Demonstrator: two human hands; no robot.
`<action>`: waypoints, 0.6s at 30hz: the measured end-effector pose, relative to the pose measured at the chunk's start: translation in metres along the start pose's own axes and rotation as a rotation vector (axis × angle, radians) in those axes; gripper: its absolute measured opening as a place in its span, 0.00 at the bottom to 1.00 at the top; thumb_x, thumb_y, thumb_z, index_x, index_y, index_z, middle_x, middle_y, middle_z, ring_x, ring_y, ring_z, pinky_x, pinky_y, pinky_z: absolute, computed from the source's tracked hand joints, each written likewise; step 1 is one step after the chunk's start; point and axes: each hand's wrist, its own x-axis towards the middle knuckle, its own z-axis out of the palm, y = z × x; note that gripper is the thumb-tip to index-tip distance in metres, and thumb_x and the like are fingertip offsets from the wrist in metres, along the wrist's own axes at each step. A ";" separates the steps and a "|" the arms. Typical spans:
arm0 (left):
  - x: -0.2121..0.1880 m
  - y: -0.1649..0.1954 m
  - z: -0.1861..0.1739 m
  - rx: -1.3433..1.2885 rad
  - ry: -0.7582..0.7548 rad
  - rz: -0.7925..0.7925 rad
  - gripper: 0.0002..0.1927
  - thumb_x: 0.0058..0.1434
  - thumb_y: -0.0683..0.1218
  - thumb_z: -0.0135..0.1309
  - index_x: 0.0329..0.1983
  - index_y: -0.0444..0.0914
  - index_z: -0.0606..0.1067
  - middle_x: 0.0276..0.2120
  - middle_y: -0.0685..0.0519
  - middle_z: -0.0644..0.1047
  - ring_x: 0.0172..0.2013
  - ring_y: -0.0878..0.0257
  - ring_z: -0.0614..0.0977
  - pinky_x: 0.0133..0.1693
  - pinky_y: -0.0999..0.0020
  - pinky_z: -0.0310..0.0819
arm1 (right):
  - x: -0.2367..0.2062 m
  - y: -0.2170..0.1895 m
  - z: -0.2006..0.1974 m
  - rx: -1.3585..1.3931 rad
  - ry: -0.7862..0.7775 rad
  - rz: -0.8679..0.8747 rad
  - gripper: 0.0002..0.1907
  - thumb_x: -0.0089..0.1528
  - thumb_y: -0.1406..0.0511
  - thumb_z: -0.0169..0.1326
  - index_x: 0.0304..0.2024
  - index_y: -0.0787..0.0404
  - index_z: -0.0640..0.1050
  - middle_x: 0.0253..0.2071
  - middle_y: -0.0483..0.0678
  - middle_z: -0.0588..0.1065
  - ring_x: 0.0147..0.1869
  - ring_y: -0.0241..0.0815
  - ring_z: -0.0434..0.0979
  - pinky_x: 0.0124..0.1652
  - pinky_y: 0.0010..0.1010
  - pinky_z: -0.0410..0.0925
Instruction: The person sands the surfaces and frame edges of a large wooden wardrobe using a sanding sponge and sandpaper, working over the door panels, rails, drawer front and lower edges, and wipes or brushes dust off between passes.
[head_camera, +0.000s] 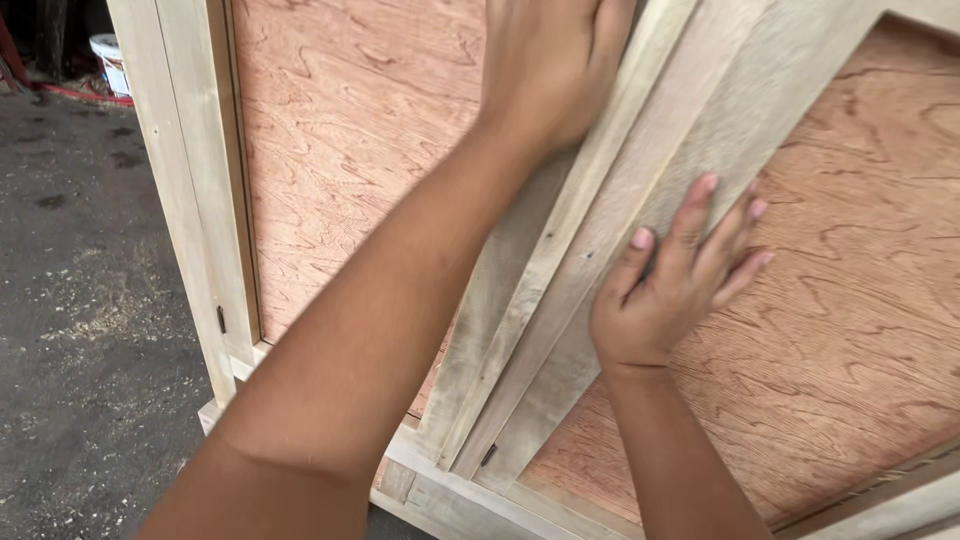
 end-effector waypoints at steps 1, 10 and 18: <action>-0.023 -0.011 0.010 -0.003 0.095 0.074 0.23 0.82 0.55 0.39 0.76 0.49 0.66 0.74 0.50 0.63 0.75 0.52 0.60 0.75 0.43 0.43 | 0.000 0.003 0.002 -0.014 0.007 -0.003 0.30 0.78 0.55 0.33 0.80 0.60 0.55 0.82 0.63 0.48 0.87 0.59 0.39 0.76 0.56 0.29; -0.314 -0.098 0.055 -0.163 -0.084 0.023 0.25 0.64 0.47 0.50 0.66 0.47 0.70 0.73 0.37 0.61 0.73 0.38 0.59 0.70 0.31 0.36 | -0.022 0.012 0.004 -0.063 -0.002 -0.054 0.28 0.81 0.55 0.28 0.80 0.58 0.45 0.83 0.49 0.48 0.87 0.51 0.34 0.75 0.50 0.25; -0.338 -0.095 0.055 -0.102 -0.027 -0.023 0.25 0.66 0.46 0.51 0.67 0.50 0.71 0.73 0.39 0.61 0.74 0.40 0.61 0.71 0.31 0.38 | -0.021 0.004 -0.008 0.011 -0.076 -0.060 0.30 0.79 0.56 0.29 0.78 0.65 0.45 0.81 0.61 0.47 0.86 0.59 0.38 0.78 0.56 0.31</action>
